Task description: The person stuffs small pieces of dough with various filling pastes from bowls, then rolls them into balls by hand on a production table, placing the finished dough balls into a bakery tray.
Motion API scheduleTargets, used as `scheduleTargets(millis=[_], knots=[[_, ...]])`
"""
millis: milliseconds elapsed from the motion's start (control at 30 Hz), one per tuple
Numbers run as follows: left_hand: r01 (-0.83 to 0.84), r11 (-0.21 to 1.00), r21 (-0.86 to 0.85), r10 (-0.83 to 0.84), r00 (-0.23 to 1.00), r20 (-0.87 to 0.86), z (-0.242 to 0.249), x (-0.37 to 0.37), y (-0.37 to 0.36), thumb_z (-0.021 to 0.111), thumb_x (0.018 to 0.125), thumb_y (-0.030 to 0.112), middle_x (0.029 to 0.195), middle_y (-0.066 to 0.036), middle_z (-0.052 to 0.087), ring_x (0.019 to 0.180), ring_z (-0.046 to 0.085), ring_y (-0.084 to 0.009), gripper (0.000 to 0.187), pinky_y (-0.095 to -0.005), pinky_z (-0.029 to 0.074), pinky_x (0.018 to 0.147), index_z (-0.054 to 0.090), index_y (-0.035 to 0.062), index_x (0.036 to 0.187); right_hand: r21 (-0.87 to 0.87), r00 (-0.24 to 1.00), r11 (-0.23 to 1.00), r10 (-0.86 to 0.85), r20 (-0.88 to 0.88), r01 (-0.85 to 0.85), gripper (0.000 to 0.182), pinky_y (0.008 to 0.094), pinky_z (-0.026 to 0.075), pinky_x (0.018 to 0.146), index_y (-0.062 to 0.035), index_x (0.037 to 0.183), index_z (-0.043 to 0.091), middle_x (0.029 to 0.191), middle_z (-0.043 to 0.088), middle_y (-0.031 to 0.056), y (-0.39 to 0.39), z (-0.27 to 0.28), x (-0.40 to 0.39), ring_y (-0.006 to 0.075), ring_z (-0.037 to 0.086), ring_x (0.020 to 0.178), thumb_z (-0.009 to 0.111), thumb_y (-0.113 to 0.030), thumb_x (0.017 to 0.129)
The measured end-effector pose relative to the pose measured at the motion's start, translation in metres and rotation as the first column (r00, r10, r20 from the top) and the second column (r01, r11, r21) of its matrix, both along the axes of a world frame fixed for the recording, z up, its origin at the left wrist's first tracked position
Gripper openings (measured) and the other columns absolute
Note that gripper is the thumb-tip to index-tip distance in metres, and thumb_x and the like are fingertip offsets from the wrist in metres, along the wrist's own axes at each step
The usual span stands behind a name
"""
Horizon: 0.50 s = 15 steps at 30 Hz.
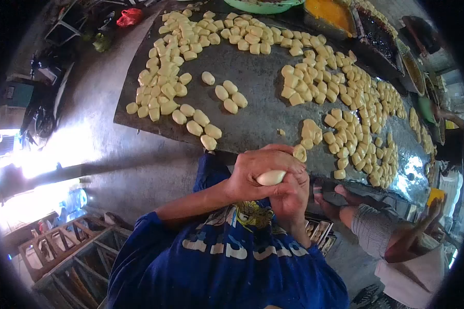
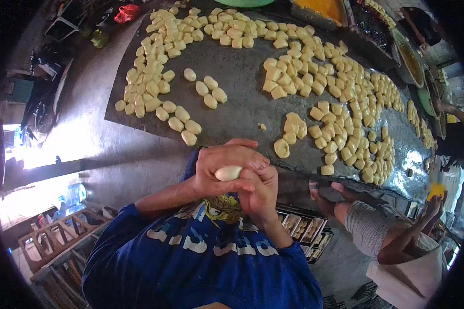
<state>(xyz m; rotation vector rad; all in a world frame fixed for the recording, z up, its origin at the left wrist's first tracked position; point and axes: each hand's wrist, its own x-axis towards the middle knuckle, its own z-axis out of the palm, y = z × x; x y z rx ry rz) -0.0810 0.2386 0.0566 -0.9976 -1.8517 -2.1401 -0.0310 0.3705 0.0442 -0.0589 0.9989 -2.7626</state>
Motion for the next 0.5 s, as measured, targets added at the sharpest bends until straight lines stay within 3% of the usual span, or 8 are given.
scheduleTargets(millis=[67,133,200,300,333,433,467,500], knots=[[-0.017,0.999,0.042,0.012,0.994,0.112,-0.006,-0.005,-0.005,0.073,0.084,0.008,0.103,-0.009,0.07,0.095,0.067,-0.0208,0.023,-0.038,0.051,0.092,0.066,0.0004,0.104,-0.219,0.988,0.975,0.004,0.151,0.03,0.045,0.0391,0.048,0.094,0.0005,0.128,0.05,0.122,0.057,0.0148,-0.012,0.001,-0.01,0.0252,0.057,0.113,0.059,-0.025,0.091],[-0.021,0.989,0.146,-0.035,0.93,0.365,-0.005,-0.011,-0.02,0.07,0.087,0.008,0.102,-0.009,0.07,0.097,0.066,-0.0175,0.02,-0.0363,0.05,0.092,0.065,-0.0007,0.105,-0.421,0.965,0.905,0.05,0.257,0.066,0.056,0.0445,0.043,0.101,0.0011,0.13,0.046,0.127,0.053,0.0172,-0.024,-0.006,-0.021,0.0303,0.053,0.119,0.056,-0.039,0.093],[-0.019,0.95,0.313,-0.161,0.827,0.538,-0.008,-0.021,-0.038,0.066,0.092,0.008,0.111,-0.011,0.068,0.102,0.062,-0.0134,0.022,-0.0321,0.048,0.093,0.063,-0.0022,0.111,-0.491,0.978,0.871,0.077,0.196,0.03,0.062,0.0444,0.041,0.103,0.0027,0.129,0.045,0.128,0.052,0.0184,-0.049,-0.003,-0.043,0.0326,0.052,0.12,0.057,-0.045,0.091],[-0.15,0.897,0.417,-0.116,0.828,0.548,-0.005,-0.045,-0.072,0.063,0.094,0.008,0.122,-0.014,0.063,0.114,0.056,-0.0167,0.02,-0.0339,0.044,0.098,0.062,-0.003,0.11,-0.663,0.971,0.748,0.184,0.155,-0.036,0.072,0.0466,0.04,0.104,0.0055,0.128,0.044,0.132,0.049,0.0213,-0.09,-0.002,-0.085,0.0361,0.049,0.122,0.056,-0.054,0.089],[-0.111,0.954,0.279,-0.026,0.896,0.444,-0.008,-0.055,-0.092,0.069,0.09,0.015,0.14,-0.018,0.047,0.125,0.049,-0.0203,0.05,-0.0364,0.04,0.102,0.049,-0.0019,0.132,-0.688,0.956,0.719,0.26,0.136,-0.097,0.072,0.0473,0.04,0.104,0.0055,0.128,0.045,0.132,0.049,0.0216,-0.104,0.012,-0.103,0.0359,0.049,0.122,0.055,-0.055,0.089],[-0.227,0.961,0.156,0.172,0.937,0.303,0.021,-0.093,-0.151,0.076,0.083,0.021,0.149,-0.019,0.031,0.125,0.05,-0.0258,0.097,-0.0396,0.036,0.106,0.011,-0.0004,0.152,-0.542,0.935,0.819,0.32,0.157,-0.189,0.071,0.0467,0.041,0.103,0.0048,0.132,0.045,0.133,0.051,0.0208,-0.145,0.063,-0.174,0.034,0.05,0.122,0.049,-0.054,0.092],[-0.14,0.986,0.093,0.109,0.954,0.278,0.016,-0.103,-0.177,0.081,0.078,0.02,0.152,-0.019,0.023,0.123,0.05,-0.0268,0.117,-0.043,0.036,0.105,-0.008,0.003,0.153,-0.451,0.95,0.86,0.301,0.077,-0.236,0.068,0.0449,0.041,0.102,0.0041,0.135,0.044,0.131,0.052,0.0198,-0.162,0.083,-0.212,0.0337,0.051,0.121,0.048,-0.05,0.094],[-0.161,0.985,0.054,0.14,0.95,0.28,0.015,-0.108,-0.197,0.076,0.081,0.013,0.148,-0.02,0.029,0.117,0.053,-0.0264,0.105,-0.0424,0.039,0.102,0.001,0.0029,0.154,-0.21,0.997,0.976,0.067,0.026,-0.06,0.064,0.0426,0.044,0.099,0.0047,0.134,0.045,0.13,0.054,0.0186,-0.184,0.098,-0.255,0.0315,0.053,0.119,0.048,-0.046,0.095]])
